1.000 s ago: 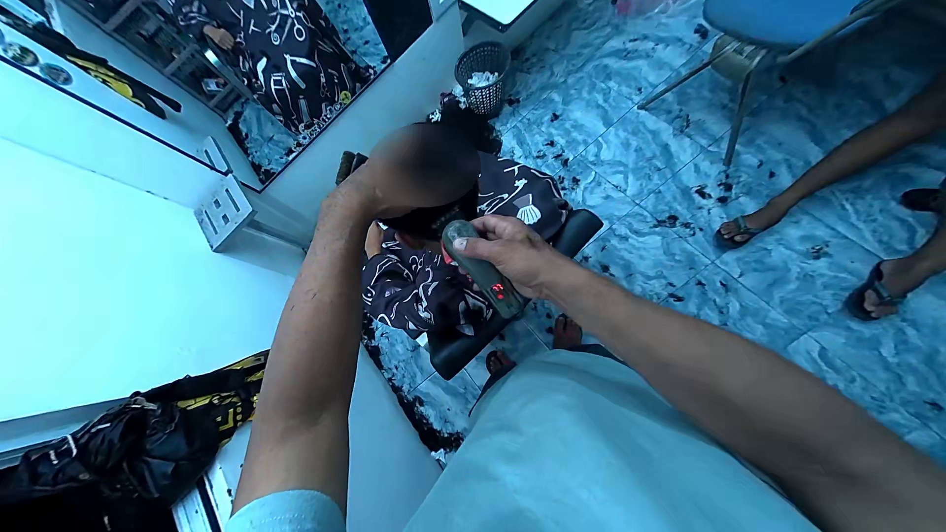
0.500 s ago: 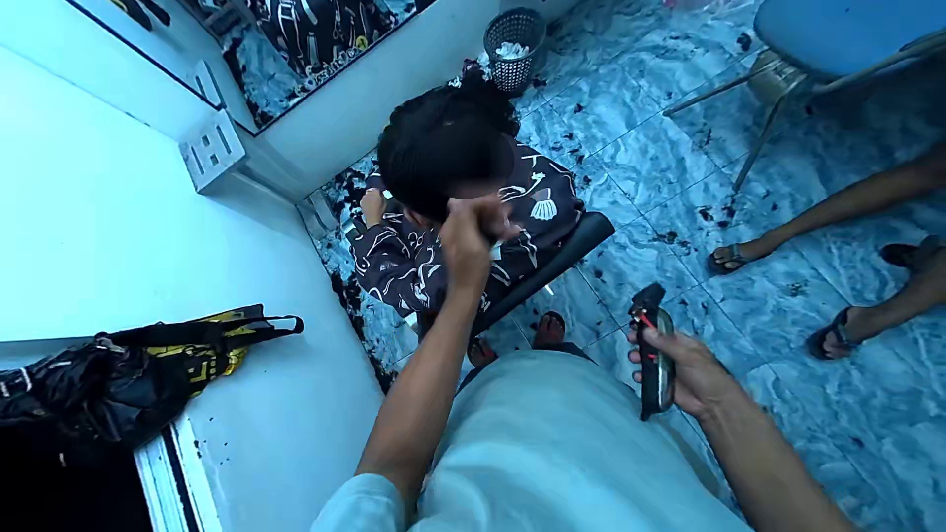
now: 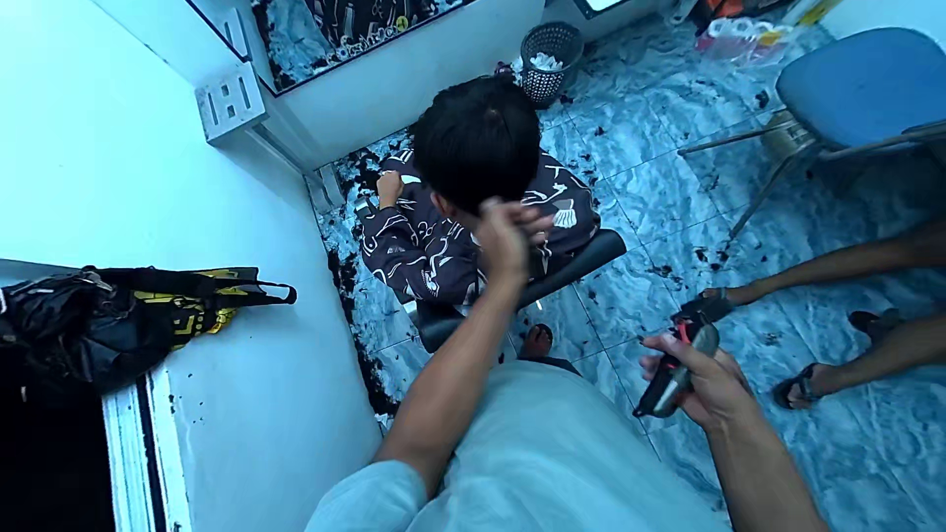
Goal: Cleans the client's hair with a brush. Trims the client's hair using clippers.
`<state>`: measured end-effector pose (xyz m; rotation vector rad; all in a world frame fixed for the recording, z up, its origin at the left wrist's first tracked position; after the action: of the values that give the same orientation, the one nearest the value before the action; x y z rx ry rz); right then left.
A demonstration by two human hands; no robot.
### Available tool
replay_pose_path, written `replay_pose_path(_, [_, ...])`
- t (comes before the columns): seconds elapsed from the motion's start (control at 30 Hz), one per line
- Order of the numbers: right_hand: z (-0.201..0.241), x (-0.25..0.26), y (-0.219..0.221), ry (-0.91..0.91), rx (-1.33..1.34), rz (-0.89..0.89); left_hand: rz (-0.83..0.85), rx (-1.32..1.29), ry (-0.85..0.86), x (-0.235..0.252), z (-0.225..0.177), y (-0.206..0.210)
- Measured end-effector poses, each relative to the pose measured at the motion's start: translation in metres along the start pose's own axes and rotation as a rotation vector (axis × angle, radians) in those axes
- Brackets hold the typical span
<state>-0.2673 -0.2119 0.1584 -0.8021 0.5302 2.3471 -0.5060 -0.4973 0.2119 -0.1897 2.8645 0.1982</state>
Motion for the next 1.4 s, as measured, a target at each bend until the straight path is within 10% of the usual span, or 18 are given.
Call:
replay_pose_path(0.13, [-0.004,-0.017,-0.02,-0.023,-0.089,0.035,-0.794,-0.117,0.141,-0.007,-0.003,-0.283])
replay_pose_path(0.2, [-0.01,-0.019,-0.011,0.021,-0.19,0.093,-0.951,-0.122,0.338,-0.016,-0.061,-0.331])
replay_pose_path(0.27, [-0.015,-0.019,0.025,0.082,-0.295,0.177,-0.827,-0.103,0.539,-0.015,-0.132,-0.291])
replay_pose_path(0.37, [-0.014,-0.011,0.125,0.056,-0.378,0.351,-0.2,0.387,0.875,0.029,-0.206,-0.155])
replay_pose_path(0.53, [-0.028,-0.002,0.264,0.176,-0.152,0.45,0.484,1.613,0.676,0.082,-0.161,0.003])
replay_pose_path(1.4, [0.007,0.006,0.292,0.094,-0.099,0.6,0.568,1.778,0.507,0.11,-0.132,0.012])
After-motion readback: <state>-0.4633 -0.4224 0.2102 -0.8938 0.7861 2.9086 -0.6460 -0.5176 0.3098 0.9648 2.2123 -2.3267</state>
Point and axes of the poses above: each hand's wrist, its own x-axis towards the middle knuckle, its own y-axis out of the palm, z = x × y, the point moved 10 cm from there along x, towards the middle knuckle, and after that the axes turned 13 degrees about x, right-handed, at the moved point
